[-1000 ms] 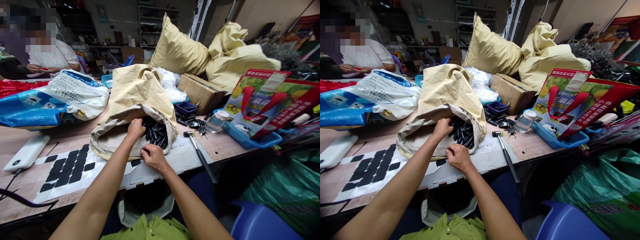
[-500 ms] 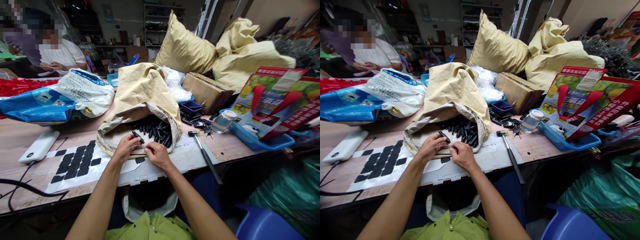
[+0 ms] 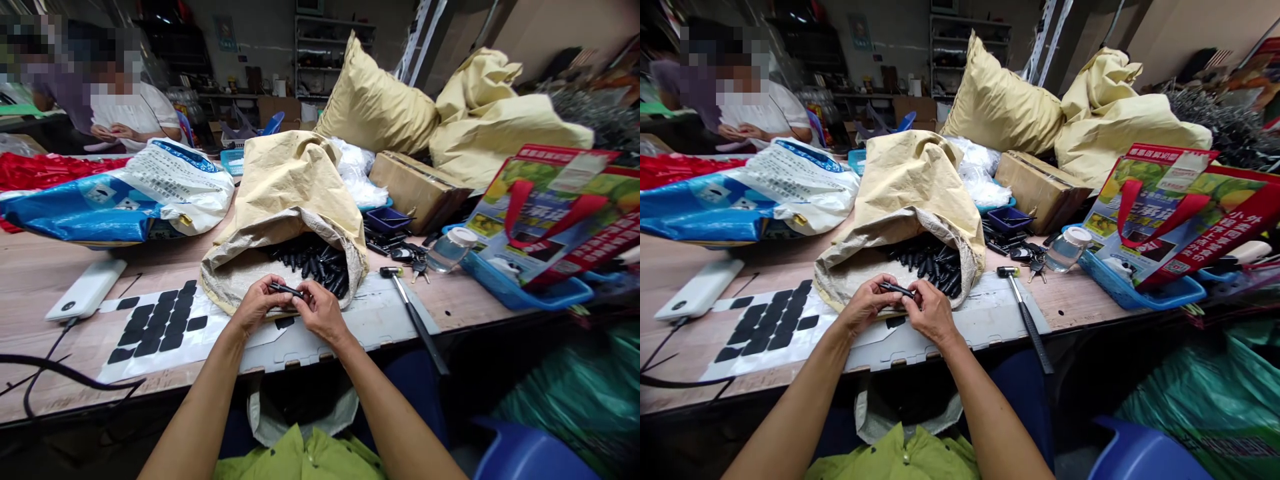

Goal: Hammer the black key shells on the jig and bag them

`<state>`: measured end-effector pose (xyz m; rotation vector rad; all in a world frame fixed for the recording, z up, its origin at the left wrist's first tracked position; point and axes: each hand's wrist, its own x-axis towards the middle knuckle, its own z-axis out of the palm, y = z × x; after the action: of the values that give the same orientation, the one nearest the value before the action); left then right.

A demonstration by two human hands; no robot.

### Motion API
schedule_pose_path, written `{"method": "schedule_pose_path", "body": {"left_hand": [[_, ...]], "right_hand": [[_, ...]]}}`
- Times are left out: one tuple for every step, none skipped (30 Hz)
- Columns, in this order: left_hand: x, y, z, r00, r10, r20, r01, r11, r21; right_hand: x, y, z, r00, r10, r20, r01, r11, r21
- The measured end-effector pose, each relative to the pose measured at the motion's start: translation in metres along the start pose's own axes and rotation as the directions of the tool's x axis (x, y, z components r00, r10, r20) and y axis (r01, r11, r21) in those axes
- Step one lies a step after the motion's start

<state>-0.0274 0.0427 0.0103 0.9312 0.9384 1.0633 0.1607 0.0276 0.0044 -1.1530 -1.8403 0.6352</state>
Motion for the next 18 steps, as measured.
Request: {"method": "schedule_pose_path", "body": {"left_hand": [[-0.0001, -0.0017, 0.0001, 0.999, 0.033, -0.006, -0.033, 0.999, 0.004], [0.0001, -0.0035, 0.0001, 0.998, 0.066, -0.014, -0.066, 0.998, 0.01], [0.0003, -0.0051, 0.0001, 0.995, 0.094, -0.02, -0.094, 0.995, 0.016], [0.0007, -0.0065, 0.0, 0.993, 0.114, -0.021, -0.114, 0.993, 0.022], [0.001, -0.0077, -0.0003, 0.992, 0.124, -0.018, -0.124, 0.992, 0.031], [0.0012, -0.0084, -0.0005, 0.992, 0.129, -0.013, -0.128, 0.991, 0.04], [0.0014, -0.0088, -0.0008, 0.991, 0.131, -0.006, -0.13, 0.99, 0.049], [0.0014, -0.0089, -0.0011, 0.991, 0.131, 0.0, -0.131, 0.99, 0.059], [0.0012, -0.0087, -0.0014, 0.992, 0.128, 0.007, -0.129, 0.989, 0.071], [0.0009, -0.0084, -0.0015, 0.992, 0.123, 0.014, -0.124, 0.989, 0.084], [0.0004, -0.0079, -0.0015, 0.993, 0.115, 0.022, -0.117, 0.989, 0.096], [-0.0001, -0.0075, -0.0015, 0.994, 0.109, 0.03, -0.111, 0.988, 0.107], [-0.0006, -0.0072, -0.0013, 0.994, 0.107, 0.037, -0.111, 0.986, 0.121], [-0.001, -0.0071, -0.0011, 0.993, 0.113, 0.044, -0.118, 0.983, 0.143], [-0.0013, -0.0074, -0.0008, 0.991, 0.126, 0.052, -0.133, 0.976, 0.174], [-0.0014, -0.0081, -0.0006, 0.988, 0.142, 0.061, -0.152, 0.964, 0.217], [-0.0013, -0.0093, -0.0005, 0.984, 0.162, 0.069, -0.175, 0.947, 0.269], [-0.001, -0.0108, -0.0005, 0.981, 0.178, 0.077, -0.193, 0.928, 0.319]], "right_hand": [[0.0, 0.0005, 0.0001, 1.0, -0.005, -0.002, 0.005, 1.0, 0.002], [0.0, 0.0012, 0.0003, 1.0, -0.008, -0.007, 0.008, 1.0, 0.006], [0.0, 0.0019, 0.0007, 1.0, -0.007, -0.013, 0.007, 1.0, 0.011], [0.0001, 0.0025, 0.001, 1.0, -0.007, -0.016, 0.007, 1.0, 0.015], [0.0002, 0.003, 0.0012, 1.0, -0.005, -0.017, 0.006, 1.0, 0.018], [0.0004, 0.0031, 0.0012, 1.0, -0.004, -0.016, 0.004, 1.0, 0.02], [0.0007, 0.0029, 0.0009, 1.0, -0.004, -0.014, 0.004, 1.0, 0.022], [0.0009, 0.0026, 0.0005, 1.0, -0.006, -0.013, 0.006, 1.0, 0.025], [0.0011, 0.002, -0.0001, 1.0, -0.008, -0.014, 0.009, 1.0, 0.03], [0.0012, 0.0015, -0.0008, 1.0, -0.011, -0.015, 0.012, 0.999, 0.036], [0.0013, 0.001, -0.0015, 1.0, -0.013, -0.017, 0.013, 0.999, 0.042], [0.0012, 0.0006, -0.0021, 1.0, -0.011, -0.018, 0.012, 0.999, 0.049], [0.001, 0.0003, -0.0025, 1.0, -0.004, -0.016, 0.005, 0.999, 0.053], [0.0007, 0.0001, -0.0028, 1.0, 0.005, -0.009, -0.005, 0.998, 0.057], [0.0004, 0.0, -0.0031, 1.0, 0.016, 0.003, -0.016, 0.998, 0.061], [0.0001, 0.0, -0.0033, 1.0, 0.024, 0.015, -0.025, 0.997, 0.066], [-0.0001, 0.0, -0.0036, 0.999, 0.031, 0.025, -0.033, 0.997, 0.073], [-0.0002, 0.0001, -0.004, 0.999, 0.036, 0.031, -0.038, 0.996, 0.085]]}}
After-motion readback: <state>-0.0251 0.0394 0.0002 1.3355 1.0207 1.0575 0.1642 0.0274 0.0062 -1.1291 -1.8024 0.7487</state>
